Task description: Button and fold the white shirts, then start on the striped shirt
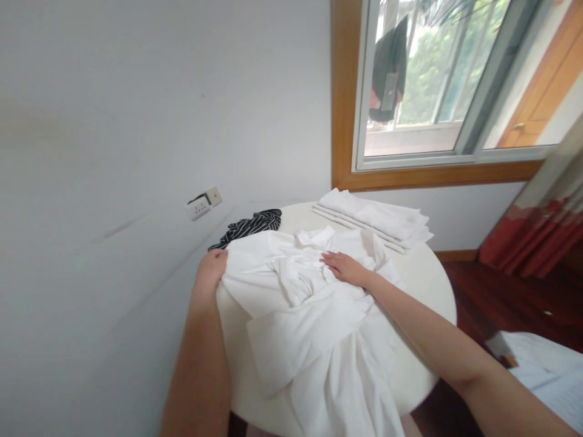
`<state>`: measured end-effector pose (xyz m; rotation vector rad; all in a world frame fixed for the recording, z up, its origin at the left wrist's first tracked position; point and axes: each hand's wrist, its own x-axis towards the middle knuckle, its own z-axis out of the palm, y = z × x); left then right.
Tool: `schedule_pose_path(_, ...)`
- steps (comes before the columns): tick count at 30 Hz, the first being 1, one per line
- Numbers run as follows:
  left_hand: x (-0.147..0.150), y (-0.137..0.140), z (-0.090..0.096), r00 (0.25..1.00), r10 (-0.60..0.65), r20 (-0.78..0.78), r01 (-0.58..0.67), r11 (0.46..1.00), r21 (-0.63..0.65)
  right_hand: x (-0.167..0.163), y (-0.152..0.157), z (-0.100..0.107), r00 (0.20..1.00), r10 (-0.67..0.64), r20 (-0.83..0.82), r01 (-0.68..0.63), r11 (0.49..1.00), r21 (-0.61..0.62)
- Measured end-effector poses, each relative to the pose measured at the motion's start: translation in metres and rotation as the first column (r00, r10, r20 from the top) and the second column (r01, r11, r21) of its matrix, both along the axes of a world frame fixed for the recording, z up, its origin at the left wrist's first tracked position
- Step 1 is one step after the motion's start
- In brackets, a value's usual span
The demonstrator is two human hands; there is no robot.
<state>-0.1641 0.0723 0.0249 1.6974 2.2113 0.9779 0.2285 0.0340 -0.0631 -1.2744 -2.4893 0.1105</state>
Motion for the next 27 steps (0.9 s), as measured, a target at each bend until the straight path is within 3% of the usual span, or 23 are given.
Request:
schedule_pose_path(4,-0.018,-0.004,0.011,0.991,-0.100,-0.091,0.084,0.983,-0.165,0.006,0.003,0.001,1.000,0.010,0.012,-0.010,1.000,-0.013)
schedule_pose_path(8,-0.033,-0.006,0.021,0.970,-0.232,-0.076,0.186,0.905,-0.382,0.009,0.003,0.003,0.998,0.065,0.008,-0.064,0.997,-0.042)
schedule_pose_path(13,-0.036,-0.007,0.016,0.913,-0.250,-0.323,0.039,0.841,-0.540,0.007,-0.001,0.006,0.998,0.060,-0.020,-0.061,0.997,-0.044)
schedule_pose_path(16,-0.027,-0.010,0.010,0.863,-0.176,-0.474,-0.038,0.912,-0.408,0.006,-0.001,0.005,0.999,0.042,-0.026,-0.043,0.999,-0.033)
schedule_pose_path(18,-0.015,-0.013,0.008,0.831,-0.123,-0.542,-0.017,0.969,-0.247,0.006,0.000,0.003,0.999,0.040,-0.032,-0.041,0.999,-0.033)
schedule_pose_path(21,0.008,-0.013,0.007,0.785,-0.111,-0.609,0.063,0.993,-0.099,0.006,0.002,0.000,0.999,0.033,-0.038,-0.034,0.999,-0.031)
schedule_pose_path(24,0.029,-0.007,0.007,0.747,-0.144,-0.648,0.100,0.989,-0.105,0.006,0.003,-0.002,0.999,0.028,-0.031,-0.029,0.999,-0.026)
schedule_pose_path(27,0.037,0.000,0.002,0.756,-0.159,-0.635,0.049,0.981,-0.187,0.005,0.002,-0.001,0.999,0.026,-0.021,-0.027,0.999,-0.028)
